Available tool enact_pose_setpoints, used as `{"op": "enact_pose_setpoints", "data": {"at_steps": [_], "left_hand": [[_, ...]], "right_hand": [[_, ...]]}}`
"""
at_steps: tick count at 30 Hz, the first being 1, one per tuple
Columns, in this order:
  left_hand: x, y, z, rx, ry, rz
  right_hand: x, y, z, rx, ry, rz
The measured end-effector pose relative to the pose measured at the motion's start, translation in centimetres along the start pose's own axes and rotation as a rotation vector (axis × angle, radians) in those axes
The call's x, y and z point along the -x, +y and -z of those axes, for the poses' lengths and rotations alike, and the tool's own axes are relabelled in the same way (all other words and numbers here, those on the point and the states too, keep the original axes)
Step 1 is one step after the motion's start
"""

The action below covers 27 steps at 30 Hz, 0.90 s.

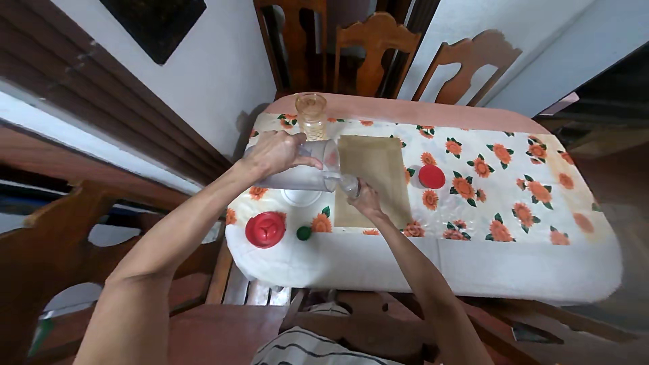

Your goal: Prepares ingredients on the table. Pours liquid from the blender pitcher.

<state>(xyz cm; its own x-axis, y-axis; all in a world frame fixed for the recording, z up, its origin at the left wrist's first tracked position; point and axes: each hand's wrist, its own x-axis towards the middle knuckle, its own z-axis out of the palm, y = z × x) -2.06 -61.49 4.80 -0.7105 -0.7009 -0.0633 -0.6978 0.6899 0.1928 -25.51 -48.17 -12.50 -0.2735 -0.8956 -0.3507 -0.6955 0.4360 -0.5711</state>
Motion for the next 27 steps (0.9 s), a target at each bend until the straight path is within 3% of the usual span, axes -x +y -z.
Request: {"op": "enact_pose_setpoints", "data": {"at_steps": [20, 27], "left_hand": [[0.4, -1.0, -1.9, 0.049, -0.014, 0.017], [1.2, -5.6, -6.0, 0.409, 0.129, 0.072]], "right_hand": [[-0.1, -0.1, -0.7, -0.003, -0.022, -0.014], [-0.3, -0.7, -1.3, -0.167, 0.036, 0.041]]}}
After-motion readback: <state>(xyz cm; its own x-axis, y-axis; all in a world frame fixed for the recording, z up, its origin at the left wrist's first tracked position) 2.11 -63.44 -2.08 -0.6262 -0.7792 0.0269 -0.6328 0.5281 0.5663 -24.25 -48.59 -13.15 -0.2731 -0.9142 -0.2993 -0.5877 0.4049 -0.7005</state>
